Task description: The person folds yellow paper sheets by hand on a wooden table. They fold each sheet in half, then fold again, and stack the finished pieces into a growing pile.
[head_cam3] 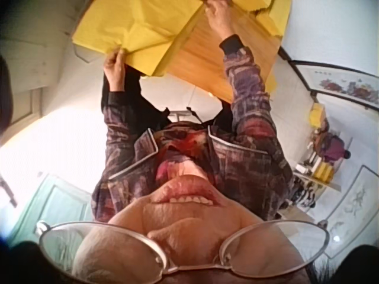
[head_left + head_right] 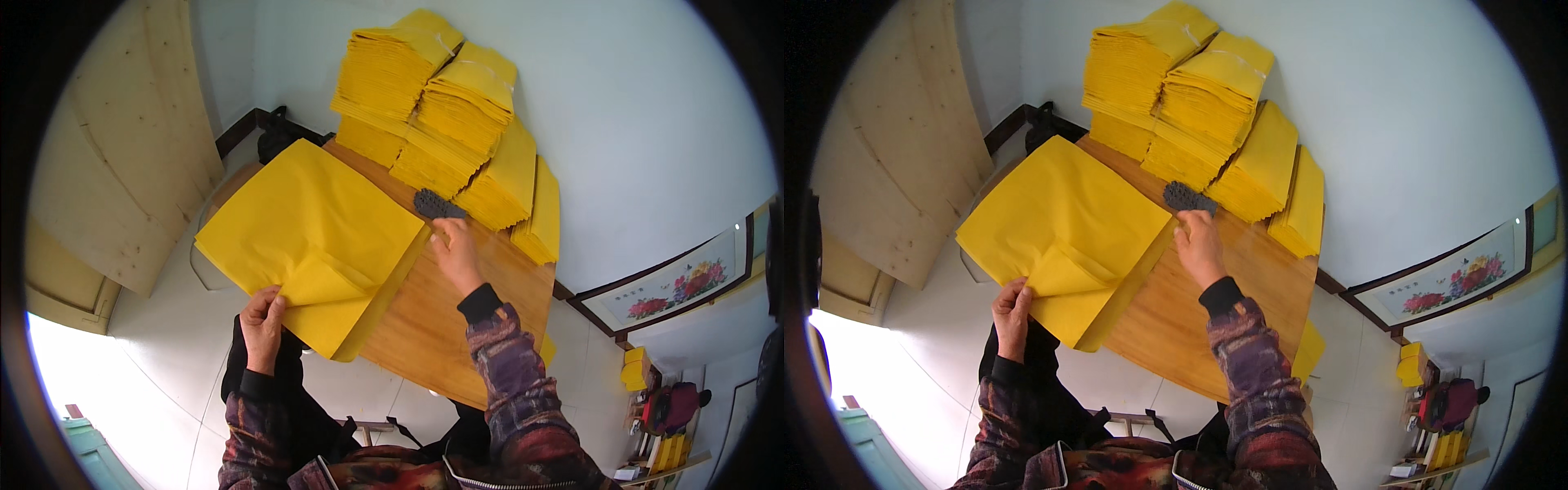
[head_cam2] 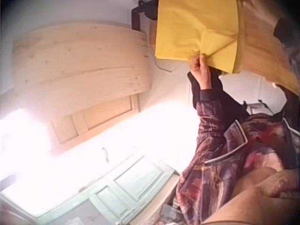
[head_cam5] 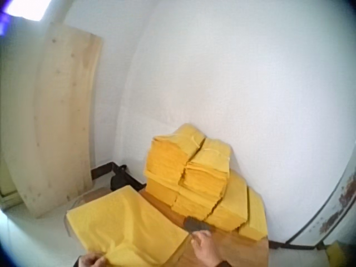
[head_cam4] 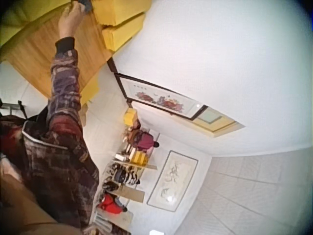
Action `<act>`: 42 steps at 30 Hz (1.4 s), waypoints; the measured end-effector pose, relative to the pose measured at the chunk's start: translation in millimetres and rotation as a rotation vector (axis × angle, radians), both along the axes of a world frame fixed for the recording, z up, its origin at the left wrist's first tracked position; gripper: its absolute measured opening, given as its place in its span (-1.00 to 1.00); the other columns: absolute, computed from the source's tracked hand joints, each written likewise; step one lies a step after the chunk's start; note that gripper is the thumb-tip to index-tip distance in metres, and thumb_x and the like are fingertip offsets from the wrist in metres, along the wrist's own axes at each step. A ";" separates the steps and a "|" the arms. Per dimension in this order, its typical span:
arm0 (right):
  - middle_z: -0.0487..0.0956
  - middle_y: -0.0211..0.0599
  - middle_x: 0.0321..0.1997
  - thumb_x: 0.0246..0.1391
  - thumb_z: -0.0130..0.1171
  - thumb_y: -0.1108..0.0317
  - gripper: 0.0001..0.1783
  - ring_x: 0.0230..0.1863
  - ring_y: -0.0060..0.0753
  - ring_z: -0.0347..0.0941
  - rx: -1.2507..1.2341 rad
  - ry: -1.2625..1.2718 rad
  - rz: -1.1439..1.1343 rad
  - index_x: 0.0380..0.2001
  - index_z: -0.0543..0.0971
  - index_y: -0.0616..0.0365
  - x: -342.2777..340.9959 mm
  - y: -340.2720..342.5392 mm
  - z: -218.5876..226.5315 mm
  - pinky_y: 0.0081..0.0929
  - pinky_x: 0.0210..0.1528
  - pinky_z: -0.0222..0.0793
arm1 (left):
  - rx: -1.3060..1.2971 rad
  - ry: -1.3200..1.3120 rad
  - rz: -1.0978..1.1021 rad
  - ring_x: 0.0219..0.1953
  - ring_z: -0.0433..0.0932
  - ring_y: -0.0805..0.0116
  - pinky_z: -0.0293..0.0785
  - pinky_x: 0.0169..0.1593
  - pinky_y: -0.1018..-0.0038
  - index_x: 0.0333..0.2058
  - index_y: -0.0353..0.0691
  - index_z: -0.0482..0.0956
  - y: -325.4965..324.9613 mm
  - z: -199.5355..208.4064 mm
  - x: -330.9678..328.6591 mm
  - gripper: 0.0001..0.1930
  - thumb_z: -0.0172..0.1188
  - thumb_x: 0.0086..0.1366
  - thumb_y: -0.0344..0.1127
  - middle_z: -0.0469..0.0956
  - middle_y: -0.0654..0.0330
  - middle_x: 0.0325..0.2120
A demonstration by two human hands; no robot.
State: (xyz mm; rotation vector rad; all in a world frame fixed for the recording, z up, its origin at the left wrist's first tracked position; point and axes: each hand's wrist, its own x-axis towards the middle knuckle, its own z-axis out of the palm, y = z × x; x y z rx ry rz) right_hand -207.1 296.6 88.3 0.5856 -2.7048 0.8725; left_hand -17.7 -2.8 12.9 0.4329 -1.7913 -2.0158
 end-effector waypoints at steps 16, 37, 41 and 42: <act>0.51 -0.23 -0.25 0.11 0.06 0.29 -0.83 -0.13 -0.09 0.39 0.594 0.158 -0.218 -0.36 0.55 0.15 -68.5 14.4 -29.2 -0.14 -0.11 0.28 | -0.002 0.055 0.024 -0.20 0.49 0.45 0.37 -0.08 0.57 -0.38 -0.39 0.56 3.6 3.7 -4.3 -0.89 0.18 0.23 -0.43 0.57 0.18 -0.29; 0.42 -0.35 -0.19 -0.19 0.32 0.44 -0.62 -0.09 -0.26 0.34 0.295 0.146 0.722 -0.20 0.54 0.10 105.8 -70.5 6.2 -0.36 -0.07 0.36 | -0.025 0.084 0.006 -0.39 0.41 0.60 0.30 -0.41 0.67 -0.33 -0.34 0.60 3.1 -3.0 -6.6 -0.84 0.17 0.27 -0.34 0.53 0.29 -0.22; 0.43 -0.36 -0.20 -0.17 0.29 0.47 -0.69 -0.13 -0.26 0.36 0.272 0.145 0.739 -0.25 0.56 0.12 103.7 -71.1 3.6 -0.37 -0.10 0.37 | -0.008 0.079 0.000 -0.40 0.42 0.60 0.30 -0.42 0.68 -0.33 -0.34 0.60 3.1 -1.9 -5.2 -0.83 0.17 0.27 -0.33 0.54 0.30 -0.22; 0.44 -0.34 -0.21 -0.18 0.29 0.51 -0.69 -0.14 -0.23 0.37 0.257 0.141 0.745 -0.25 0.56 0.15 102.6 -71.7 3.3 -0.36 -0.10 0.37 | -0.017 0.062 0.001 -0.41 0.42 0.61 0.30 -0.42 0.68 -0.32 -0.34 0.60 2.7 -1.3 -4.7 -0.83 0.17 0.27 -0.32 0.54 0.30 -0.22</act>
